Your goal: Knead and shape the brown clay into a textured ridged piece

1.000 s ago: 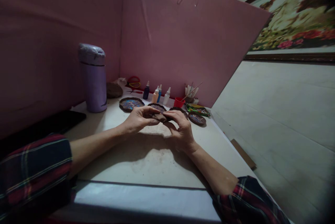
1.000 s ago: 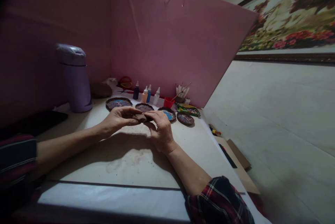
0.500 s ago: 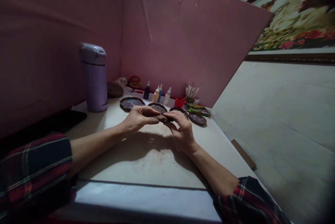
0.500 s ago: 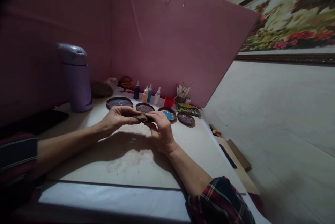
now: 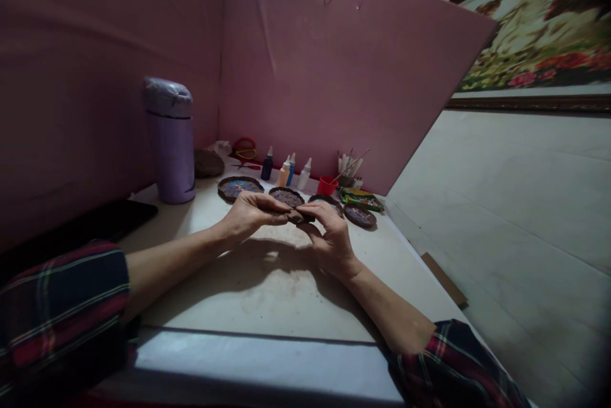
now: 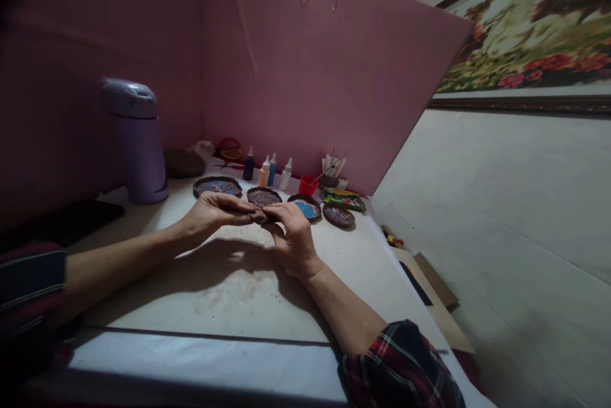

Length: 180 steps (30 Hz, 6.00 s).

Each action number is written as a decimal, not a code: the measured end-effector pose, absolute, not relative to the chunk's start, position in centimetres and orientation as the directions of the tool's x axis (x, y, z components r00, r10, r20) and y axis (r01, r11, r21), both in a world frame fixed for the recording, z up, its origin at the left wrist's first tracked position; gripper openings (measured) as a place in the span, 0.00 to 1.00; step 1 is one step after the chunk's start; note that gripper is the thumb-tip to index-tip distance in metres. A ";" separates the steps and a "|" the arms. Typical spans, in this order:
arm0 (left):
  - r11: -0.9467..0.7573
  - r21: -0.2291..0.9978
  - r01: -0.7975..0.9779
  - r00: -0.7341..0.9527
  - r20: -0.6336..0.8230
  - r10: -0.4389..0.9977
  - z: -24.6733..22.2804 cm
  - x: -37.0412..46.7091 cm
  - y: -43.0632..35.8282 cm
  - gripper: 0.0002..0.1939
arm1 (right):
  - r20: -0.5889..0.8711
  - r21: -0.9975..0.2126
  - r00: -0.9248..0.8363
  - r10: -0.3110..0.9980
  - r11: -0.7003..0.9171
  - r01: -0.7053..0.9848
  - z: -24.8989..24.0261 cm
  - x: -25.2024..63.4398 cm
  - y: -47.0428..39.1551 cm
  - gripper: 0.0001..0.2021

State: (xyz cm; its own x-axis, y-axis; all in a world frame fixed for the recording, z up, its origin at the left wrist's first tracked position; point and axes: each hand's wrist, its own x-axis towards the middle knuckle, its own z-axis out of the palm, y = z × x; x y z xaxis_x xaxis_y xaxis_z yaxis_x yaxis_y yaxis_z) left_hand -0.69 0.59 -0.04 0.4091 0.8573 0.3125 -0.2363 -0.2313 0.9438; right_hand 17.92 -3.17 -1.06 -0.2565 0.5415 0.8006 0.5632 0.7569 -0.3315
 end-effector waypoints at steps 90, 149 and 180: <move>-0.260 0.958 -0.124 0.478 0.287 0.830 -0.1 -0.4 0.5 0.13 | 0.390 -0.847 -0.120 0.913 0.407 0.341 -1.5 17.2 -3.2 0.14; -0.318 0.946 0.063 0.535 0.237 0.811 -0.1 -0.2 0.4 0.19 | 0.388 -0.794 -0.150 0.909 0.413 0.445 -1.8 17.5 -2.9 0.17; -0.225 0.974 -0.002 0.524 0.193 0.829 0.2 -0.3 0.1 0.18 | 0.394 -0.789 -0.167 0.904 0.426 0.443 -1.4 17.0 -3.4 0.15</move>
State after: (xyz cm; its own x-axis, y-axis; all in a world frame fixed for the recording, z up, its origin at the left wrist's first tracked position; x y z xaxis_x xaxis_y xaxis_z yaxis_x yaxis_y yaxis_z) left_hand -0.34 0.07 0.16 0.5242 0.8294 0.1930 -0.0021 -0.2254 0.9743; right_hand 17.02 -3.44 -1.43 -0.1675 0.9037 0.3941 0.4431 0.4261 -0.7887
